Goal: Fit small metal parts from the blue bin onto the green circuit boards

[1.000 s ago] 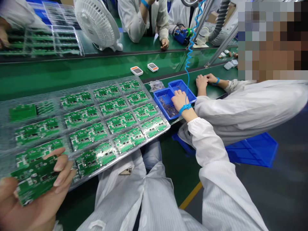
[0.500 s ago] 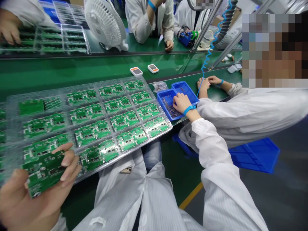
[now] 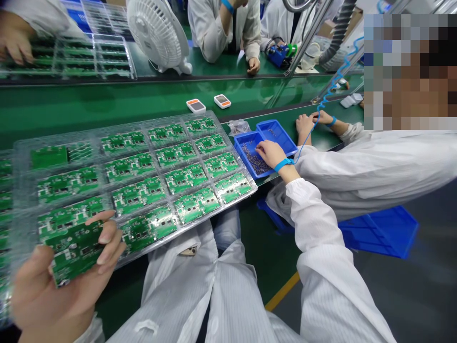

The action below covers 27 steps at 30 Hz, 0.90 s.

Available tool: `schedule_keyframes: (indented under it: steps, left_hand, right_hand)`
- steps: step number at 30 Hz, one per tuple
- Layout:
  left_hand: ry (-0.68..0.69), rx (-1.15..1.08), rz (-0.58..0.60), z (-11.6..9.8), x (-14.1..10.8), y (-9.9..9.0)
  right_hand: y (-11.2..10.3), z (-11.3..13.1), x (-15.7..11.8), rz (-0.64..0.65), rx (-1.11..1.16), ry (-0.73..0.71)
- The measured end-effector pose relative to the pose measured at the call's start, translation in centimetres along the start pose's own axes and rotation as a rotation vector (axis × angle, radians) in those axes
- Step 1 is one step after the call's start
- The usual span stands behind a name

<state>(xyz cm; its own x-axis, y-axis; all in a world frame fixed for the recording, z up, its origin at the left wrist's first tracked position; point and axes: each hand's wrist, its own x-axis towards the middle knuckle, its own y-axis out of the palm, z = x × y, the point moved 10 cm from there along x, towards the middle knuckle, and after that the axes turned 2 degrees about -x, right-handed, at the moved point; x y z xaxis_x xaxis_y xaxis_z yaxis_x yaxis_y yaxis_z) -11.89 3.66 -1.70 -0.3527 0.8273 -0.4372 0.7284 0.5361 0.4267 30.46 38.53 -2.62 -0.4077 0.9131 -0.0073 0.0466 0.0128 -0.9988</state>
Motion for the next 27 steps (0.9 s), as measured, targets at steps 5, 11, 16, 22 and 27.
schedule_keyframes:
  steps: [5,11,16,22,27]
  left_hand:
    - [0.031,0.003,0.090,-0.5,0.0,1.3]
    - [0.046,0.004,0.103,-0.6,0.0,1.3]
    - [0.030,0.007,0.102,-0.3,0.1,1.2]
    - [0.023,0.012,0.099,-0.3,-0.2,1.3]
    - [0.026,0.042,0.092,-0.3,-0.1,1.0]
  right_hand:
    - [0.3,-0.6,-0.1,-0.039,0.038,0.026]
    - [0.3,-1.3,-0.2,-0.035,0.043,0.067]
    - [1.3,1.2,-0.1,0.024,0.146,-0.095]
    - [2.7,1.2,0.3,0.071,0.179,-0.096]
    - [1.7,-0.6,0.3,-0.013,0.197,-0.028]
